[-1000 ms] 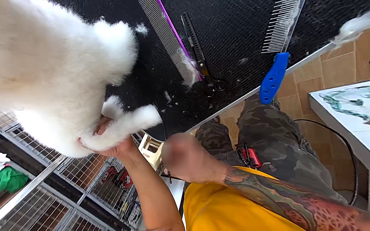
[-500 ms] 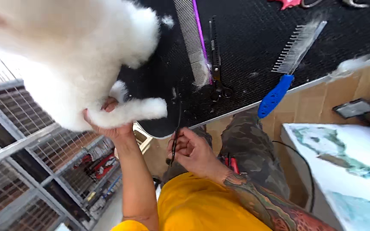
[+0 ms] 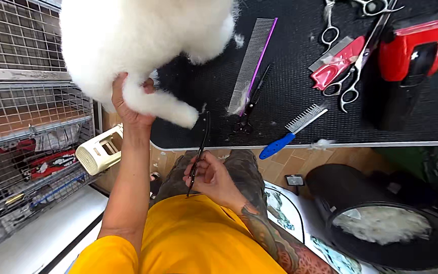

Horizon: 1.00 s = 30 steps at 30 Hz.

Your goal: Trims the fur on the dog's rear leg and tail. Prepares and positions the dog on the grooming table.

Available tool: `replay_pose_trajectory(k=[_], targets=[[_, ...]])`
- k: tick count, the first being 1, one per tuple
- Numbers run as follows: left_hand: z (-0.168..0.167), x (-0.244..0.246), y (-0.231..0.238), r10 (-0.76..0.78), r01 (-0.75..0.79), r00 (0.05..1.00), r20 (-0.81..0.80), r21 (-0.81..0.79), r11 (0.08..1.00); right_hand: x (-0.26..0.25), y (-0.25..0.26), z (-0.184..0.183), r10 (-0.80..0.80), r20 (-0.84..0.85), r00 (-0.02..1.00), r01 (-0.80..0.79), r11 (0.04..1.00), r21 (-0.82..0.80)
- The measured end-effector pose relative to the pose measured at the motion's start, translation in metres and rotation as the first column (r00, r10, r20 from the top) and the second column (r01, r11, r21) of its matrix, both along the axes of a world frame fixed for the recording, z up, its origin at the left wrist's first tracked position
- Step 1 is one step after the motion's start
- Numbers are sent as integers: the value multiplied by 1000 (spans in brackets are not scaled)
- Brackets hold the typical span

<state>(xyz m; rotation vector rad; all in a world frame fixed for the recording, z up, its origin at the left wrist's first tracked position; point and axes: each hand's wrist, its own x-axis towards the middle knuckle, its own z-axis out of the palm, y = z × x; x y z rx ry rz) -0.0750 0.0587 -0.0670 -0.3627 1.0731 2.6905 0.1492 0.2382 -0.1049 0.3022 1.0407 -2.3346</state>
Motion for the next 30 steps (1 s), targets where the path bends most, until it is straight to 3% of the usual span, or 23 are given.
replay_pose_trajectory(k=[17, 30], targets=[[0, 2, -3, 22, -23, 1000, 14, 51, 998, -37, 7, 10, 74, 72, 995, -67, 993, -99], [-2, 1, -4, 14, -15, 1000, 26, 40, 999, -39, 12, 18, 71, 59, 996, -68, 997, -47]])
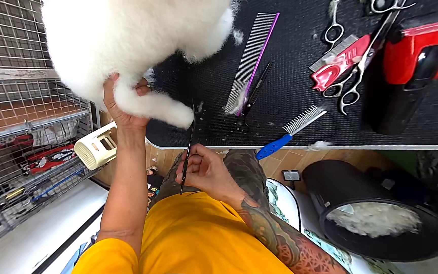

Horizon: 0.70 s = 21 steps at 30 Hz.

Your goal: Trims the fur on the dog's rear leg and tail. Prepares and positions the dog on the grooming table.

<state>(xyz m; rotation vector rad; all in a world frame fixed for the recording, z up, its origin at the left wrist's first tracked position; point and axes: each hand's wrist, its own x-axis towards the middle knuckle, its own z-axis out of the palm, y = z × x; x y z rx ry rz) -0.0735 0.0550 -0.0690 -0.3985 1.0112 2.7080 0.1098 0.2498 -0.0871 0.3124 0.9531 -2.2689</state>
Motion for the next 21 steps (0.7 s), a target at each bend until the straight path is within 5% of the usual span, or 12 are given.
replay_pose_trajectory(k=[21], targets=[[0, 3, -3, -12, 11, 1000, 12, 39, 999, -2, 23, -5, 91, 40, 995, -87, 993, -74]])
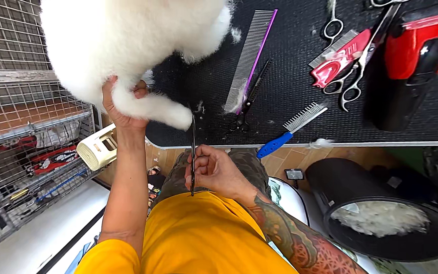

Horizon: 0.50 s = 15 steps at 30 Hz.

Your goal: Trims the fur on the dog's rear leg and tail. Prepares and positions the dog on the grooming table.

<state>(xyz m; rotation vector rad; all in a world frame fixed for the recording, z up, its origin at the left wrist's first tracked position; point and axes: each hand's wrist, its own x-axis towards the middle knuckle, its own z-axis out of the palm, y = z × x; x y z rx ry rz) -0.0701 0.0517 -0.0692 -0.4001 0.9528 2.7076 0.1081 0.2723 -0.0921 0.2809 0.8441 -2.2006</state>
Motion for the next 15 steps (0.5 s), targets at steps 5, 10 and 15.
replay_pose_trajectory(k=[5, 10, 15], targets=[[0, 0, -1, -16, 16, 1000, 2, 18, 1000, 1, 5, -1, -4, 7, 1000, 4, 999, -41], [4, 0, 2, 5, -5, 1000, 20, -13, 1000, -1, 4, 1, 5, -25, 1000, -5, 999, -35], [3, 0, 1, -6, 7, 1000, 17, -11, 1000, -3, 5, 3, 17, -6, 1000, -18, 999, -35]])
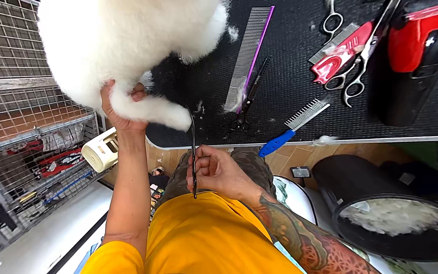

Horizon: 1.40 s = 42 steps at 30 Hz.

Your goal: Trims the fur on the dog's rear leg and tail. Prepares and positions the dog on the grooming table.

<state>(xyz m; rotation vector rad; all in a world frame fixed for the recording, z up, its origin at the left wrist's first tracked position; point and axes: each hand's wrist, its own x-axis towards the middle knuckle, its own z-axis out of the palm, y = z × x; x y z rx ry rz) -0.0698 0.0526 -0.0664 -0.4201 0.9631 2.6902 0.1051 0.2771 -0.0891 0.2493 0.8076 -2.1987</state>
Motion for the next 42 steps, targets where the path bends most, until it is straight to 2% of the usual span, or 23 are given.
replay_pose_trajectory(k=[4, 7, 10, 15, 24, 29, 33, 38, 42], targets=[[0, 0, 0, -2, 2, 1000, -3, 8, 1000, 0, 5, -2, 7, 32, 999, -6, 1000, -15], [0, -1, -2, -7, 7, 1000, 0, 20, 1000, 2, 10, -12, 0, 25, 1000, 2, 996, -88], [2, -2, -1, -11, 11, 1000, 5, 14, 1000, -2, 18, -22, 44, 6, 999, -42, 983, -178], [3, -2, 0, -14, 14, 999, 29, 30, 999, -10, 25, -28, 83, -25, 996, -86, 974, -211], [4, -2, 1, -9, 9, 999, 35, 15, 1000, -16, 35, -29, 160, -16, 987, -160, 976, -146], [7, -3, 5, -14, 13, 999, 31, 27, 1000, -16, 35, -31, 129, -5, 992, -128, 973, -193], [8, -3, 7, -9, 8, 1000, 19, 24, 1000, -18, 35, -26, 165, -1, 986, -165, 983, -82], [7, -2, 7, -4, 4, 1000, 19, 26, 1000, -10, 32, -25, 103, -42, 994, -106, 991, -76], [8, -2, 8, -12, 11, 1000, 24, 39, 999, -10, 30, -20, 129, -75, 989, -130, 991, -6]])
